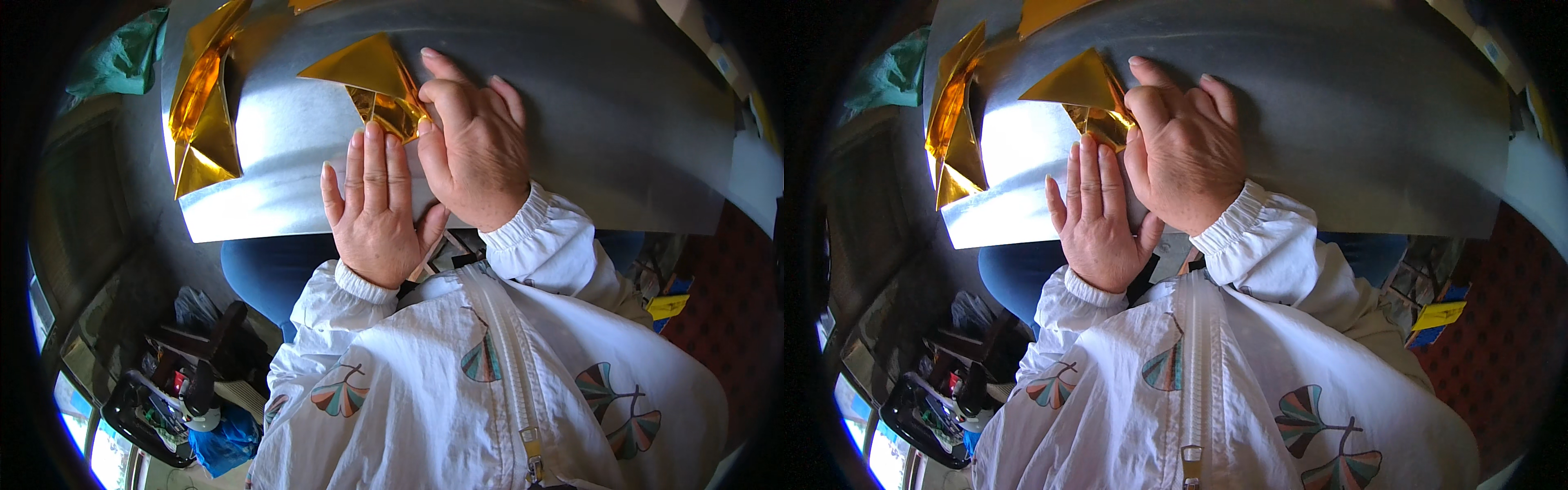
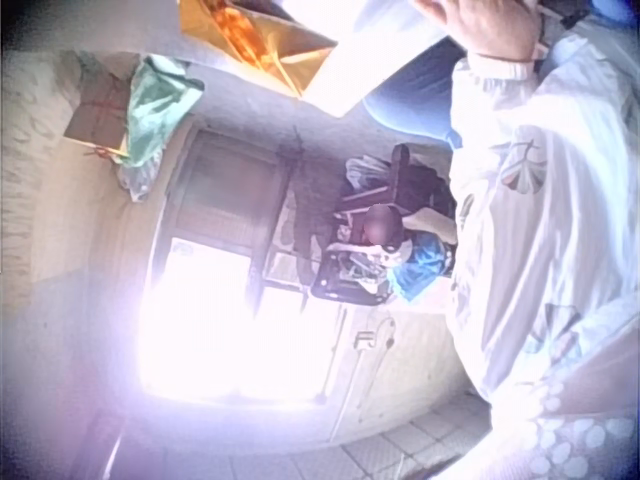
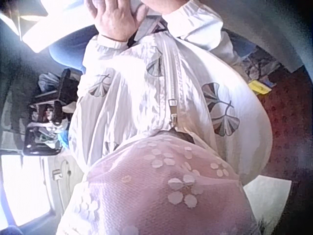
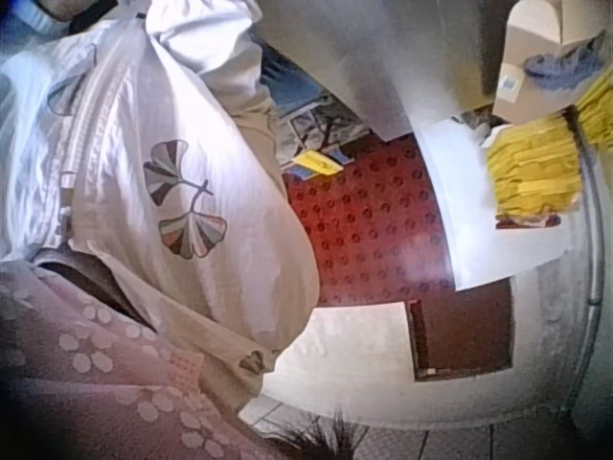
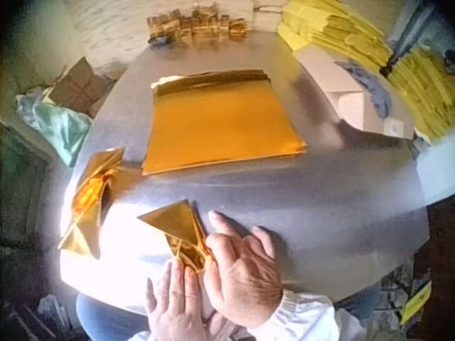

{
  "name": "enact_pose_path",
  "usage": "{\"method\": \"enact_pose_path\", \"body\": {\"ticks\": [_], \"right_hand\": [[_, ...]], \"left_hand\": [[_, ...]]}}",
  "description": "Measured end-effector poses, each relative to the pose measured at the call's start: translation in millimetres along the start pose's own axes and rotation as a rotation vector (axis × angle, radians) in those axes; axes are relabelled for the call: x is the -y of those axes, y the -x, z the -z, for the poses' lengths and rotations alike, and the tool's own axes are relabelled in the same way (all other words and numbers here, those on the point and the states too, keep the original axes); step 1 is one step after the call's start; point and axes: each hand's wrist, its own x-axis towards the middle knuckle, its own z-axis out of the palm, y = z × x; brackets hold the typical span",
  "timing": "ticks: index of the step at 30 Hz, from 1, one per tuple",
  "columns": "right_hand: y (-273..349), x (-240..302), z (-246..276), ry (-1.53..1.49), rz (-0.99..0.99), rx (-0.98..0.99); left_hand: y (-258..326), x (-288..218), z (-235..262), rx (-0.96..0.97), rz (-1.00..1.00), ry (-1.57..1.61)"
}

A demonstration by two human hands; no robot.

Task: The person folds a square sheet of gold paper by hand into a small pyramid-shaped packet, pressing creases and tucking flaps to form a closed container. The finished packet is placed on the table.

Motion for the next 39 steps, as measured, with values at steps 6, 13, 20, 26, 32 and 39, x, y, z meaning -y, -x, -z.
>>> {"method": "enact_pose_path", "body": {"ticks": [6, 13, 20, 26, 32, 39], "right_hand": [[0.5, 0.5, -0.3, -0.015, -0.003, -0.022], [0.1, 0.4, 0.3, -0.032, -0.016, -0.026], [6.7, -6.5, 4.6, -0.107, 0.046, -0.052], [26.6, -15.7, 18.7, 0.080, 0.222, 0.094], [25.1, -12.5, 18.2, 0.210, 0.261, 0.116], [27.0, -10.2, 17.4, 0.229, 0.245, 0.113]], "left_hand": [[-8.1, 1.4, 0.3, -0.014, -0.085, -0.003], [-17.5, 6.2, 7.3, 0.021, -0.107, 0.168], [-18.5, 12.5, 9.6, 0.023, -0.159, 0.126], [-18.6, 12.3, 6.2, 0.017, -0.178, 0.097], [-19.6, 10.2, 7.7, -0.037, -0.163, 0.115], [-19.0, 11.3, 9.4, -0.028, -0.161, 0.127]]}}
